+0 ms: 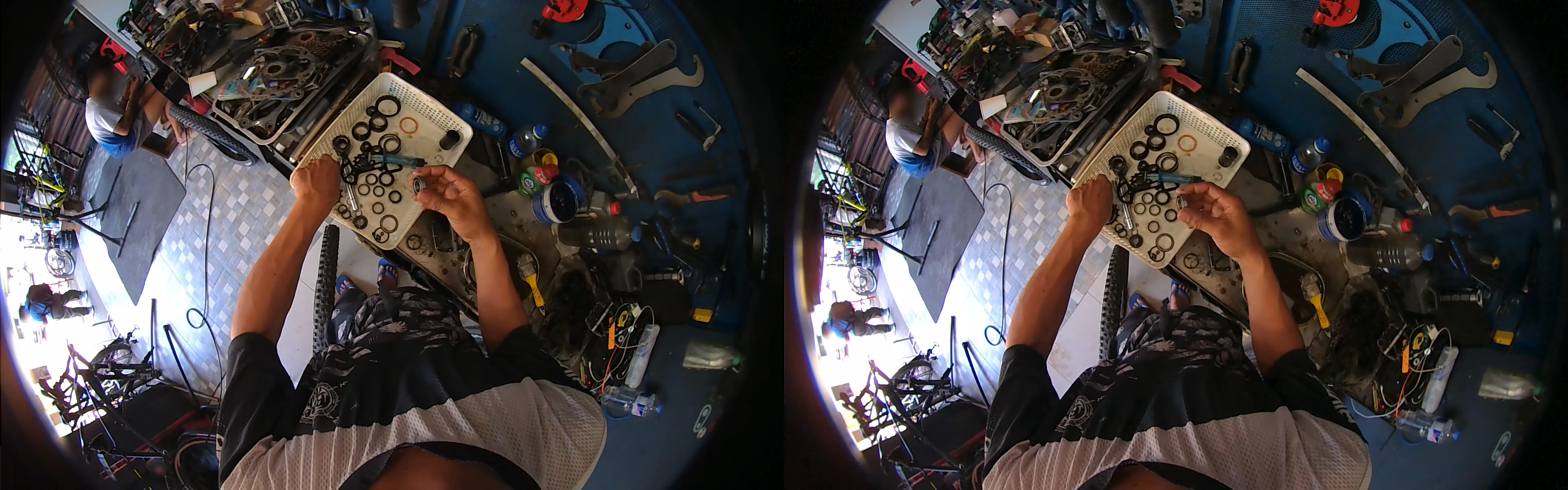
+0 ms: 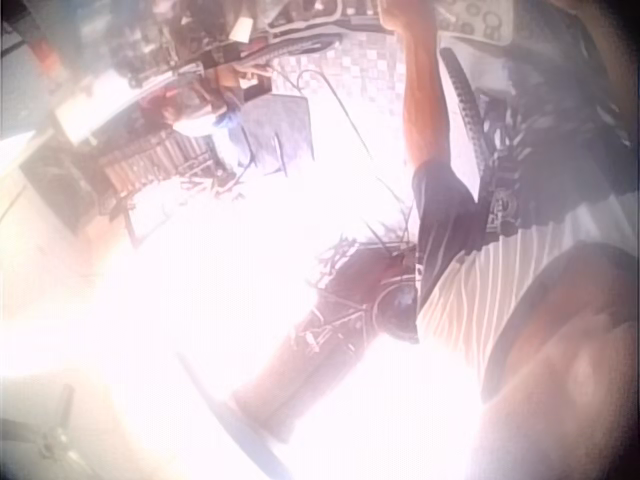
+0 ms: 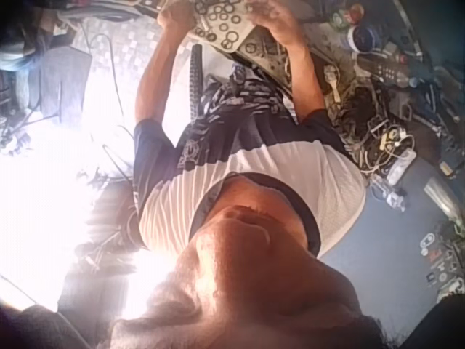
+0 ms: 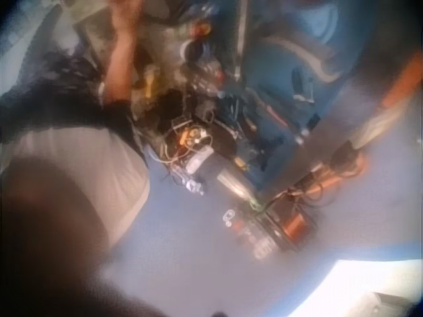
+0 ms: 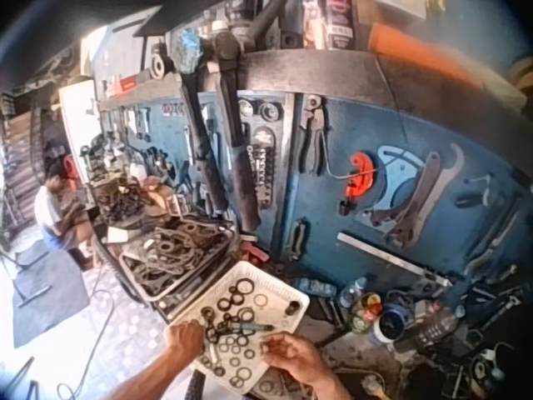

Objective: The person works on a bicycle wheel in a workshop. They apply lubricant to the hub and cassette area, then install a bearing into the hub using a hammer and a socket. The wheel remains on the floor during the process.

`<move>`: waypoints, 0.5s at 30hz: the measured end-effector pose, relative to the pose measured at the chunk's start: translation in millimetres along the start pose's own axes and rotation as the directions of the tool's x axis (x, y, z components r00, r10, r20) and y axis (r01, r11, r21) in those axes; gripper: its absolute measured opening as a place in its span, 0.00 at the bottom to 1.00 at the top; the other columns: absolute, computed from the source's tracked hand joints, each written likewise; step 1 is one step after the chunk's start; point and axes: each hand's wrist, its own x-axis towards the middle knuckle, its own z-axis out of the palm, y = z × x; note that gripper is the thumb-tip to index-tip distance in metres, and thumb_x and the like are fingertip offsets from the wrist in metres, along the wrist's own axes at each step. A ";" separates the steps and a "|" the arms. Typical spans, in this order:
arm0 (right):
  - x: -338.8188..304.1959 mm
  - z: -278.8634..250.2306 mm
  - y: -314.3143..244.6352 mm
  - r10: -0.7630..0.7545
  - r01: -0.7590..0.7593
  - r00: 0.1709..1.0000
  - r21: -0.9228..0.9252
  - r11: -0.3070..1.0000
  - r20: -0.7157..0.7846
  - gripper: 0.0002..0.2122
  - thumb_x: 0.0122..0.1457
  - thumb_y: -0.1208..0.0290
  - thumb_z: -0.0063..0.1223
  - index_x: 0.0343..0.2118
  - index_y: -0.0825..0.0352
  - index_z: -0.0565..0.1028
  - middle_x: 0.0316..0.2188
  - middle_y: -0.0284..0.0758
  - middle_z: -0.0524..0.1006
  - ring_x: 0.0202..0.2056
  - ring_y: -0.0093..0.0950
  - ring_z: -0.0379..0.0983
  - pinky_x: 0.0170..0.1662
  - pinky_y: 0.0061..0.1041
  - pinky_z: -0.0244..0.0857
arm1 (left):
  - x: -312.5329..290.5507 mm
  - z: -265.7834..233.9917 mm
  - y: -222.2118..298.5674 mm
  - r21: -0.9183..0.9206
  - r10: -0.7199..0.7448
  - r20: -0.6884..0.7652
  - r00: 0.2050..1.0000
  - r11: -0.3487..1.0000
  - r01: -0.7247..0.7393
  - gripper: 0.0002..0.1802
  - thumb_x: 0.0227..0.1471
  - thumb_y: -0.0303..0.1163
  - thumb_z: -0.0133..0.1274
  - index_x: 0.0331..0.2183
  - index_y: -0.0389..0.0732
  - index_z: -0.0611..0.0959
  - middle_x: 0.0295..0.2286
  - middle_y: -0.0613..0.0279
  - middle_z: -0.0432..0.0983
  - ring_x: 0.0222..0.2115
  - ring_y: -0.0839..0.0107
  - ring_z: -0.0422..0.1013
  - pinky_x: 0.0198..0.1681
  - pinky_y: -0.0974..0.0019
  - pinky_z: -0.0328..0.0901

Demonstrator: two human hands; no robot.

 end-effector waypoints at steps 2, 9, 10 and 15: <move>-0.8 1.0 -1.8 0.024 -0.026 0.999 0.078 0.997 0.030 0.19 0.63 0.70 0.63 0.55 0.71 0.74 0.44 0.37 0.80 0.39 0.22 0.77 0.41 0.20 0.72 | -1.4 0.9 -1.6 0.004 0.021 -0.058 0.998 1.000 -0.021 0.07 0.51 0.28 0.59 0.32 0.42 0.89 0.30 0.59 0.86 0.32 0.62 0.84 0.23 0.56 0.75; -2.9 1.9 -2.4 0.041 -0.054 0.998 0.269 0.962 0.052 0.23 0.63 0.61 0.63 0.55 0.71 0.74 0.42 0.39 0.81 0.37 0.23 0.77 0.39 0.21 0.72 | -3.0 -6.9 -8.5 -0.044 0.077 0.027 0.997 0.996 -0.076 0.07 0.50 0.28 0.59 0.34 0.42 0.86 0.30 0.55 0.86 0.31 0.60 0.84 0.27 0.55 0.76; -2.9 2.8 -3.0 0.043 -0.052 0.998 0.290 0.956 0.037 0.23 0.63 0.61 0.63 0.55 0.72 0.74 0.42 0.39 0.81 0.37 0.22 0.77 0.39 0.21 0.72 | -5.7 -11.7 -8.3 -0.066 0.055 -0.009 0.998 0.996 -0.055 0.07 0.50 0.27 0.58 0.34 0.41 0.86 0.31 0.54 0.86 0.31 0.58 0.83 0.28 0.55 0.76; -11.5 22.5 -19.5 -0.129 0.129 0.990 -0.018 0.992 -0.060 0.18 0.62 0.68 0.64 0.53 0.70 0.76 0.40 0.34 0.80 0.35 0.20 0.75 0.40 0.19 0.70 | -45.3 -57.7 -13.9 -0.504 -0.019 -0.232 0.973 0.858 -0.104 0.10 0.51 0.26 0.57 0.39 0.40 0.81 0.37 0.47 0.83 0.32 0.61 0.82 0.33 0.62 0.74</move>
